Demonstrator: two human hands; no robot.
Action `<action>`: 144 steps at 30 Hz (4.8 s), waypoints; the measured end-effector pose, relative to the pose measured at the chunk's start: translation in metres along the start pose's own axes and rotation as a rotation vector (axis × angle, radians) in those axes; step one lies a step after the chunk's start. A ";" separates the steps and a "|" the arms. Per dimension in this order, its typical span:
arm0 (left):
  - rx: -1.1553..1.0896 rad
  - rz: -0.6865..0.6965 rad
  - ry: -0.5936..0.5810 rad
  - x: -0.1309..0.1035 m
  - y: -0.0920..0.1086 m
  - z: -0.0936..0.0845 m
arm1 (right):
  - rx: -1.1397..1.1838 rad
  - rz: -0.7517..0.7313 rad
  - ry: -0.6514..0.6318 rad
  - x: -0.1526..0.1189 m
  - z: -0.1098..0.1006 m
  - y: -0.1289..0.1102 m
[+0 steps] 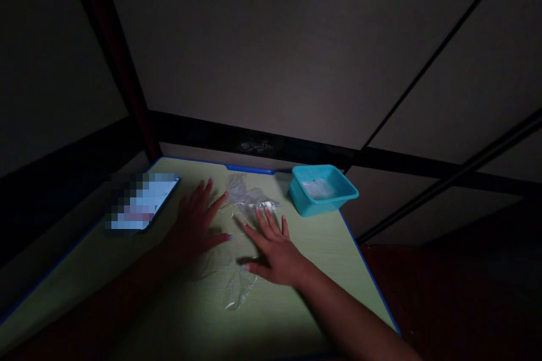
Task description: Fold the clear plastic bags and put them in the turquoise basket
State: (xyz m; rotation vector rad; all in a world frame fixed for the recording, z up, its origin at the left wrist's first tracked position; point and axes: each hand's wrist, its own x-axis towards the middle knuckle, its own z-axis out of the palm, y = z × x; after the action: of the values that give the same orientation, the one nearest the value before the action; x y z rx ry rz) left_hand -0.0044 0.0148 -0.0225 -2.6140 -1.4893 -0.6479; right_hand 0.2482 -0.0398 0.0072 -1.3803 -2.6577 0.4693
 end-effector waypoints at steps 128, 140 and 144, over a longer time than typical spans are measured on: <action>-0.001 -0.238 -0.093 0.024 -0.008 0.017 | -0.080 0.397 0.461 0.040 0.016 0.036; -0.057 -0.261 -0.029 0.019 0.003 0.019 | -0.110 0.432 0.442 0.039 0.016 0.038; -0.075 -0.252 -0.013 0.019 0.001 0.022 | -0.076 0.390 0.433 0.039 0.019 0.039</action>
State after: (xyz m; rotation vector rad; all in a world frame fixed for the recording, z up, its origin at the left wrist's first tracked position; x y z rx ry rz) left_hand 0.0117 0.0354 -0.0347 -2.5091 -1.8527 -0.7210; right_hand 0.2514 0.0083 -0.0252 -1.7914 -2.0894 0.0808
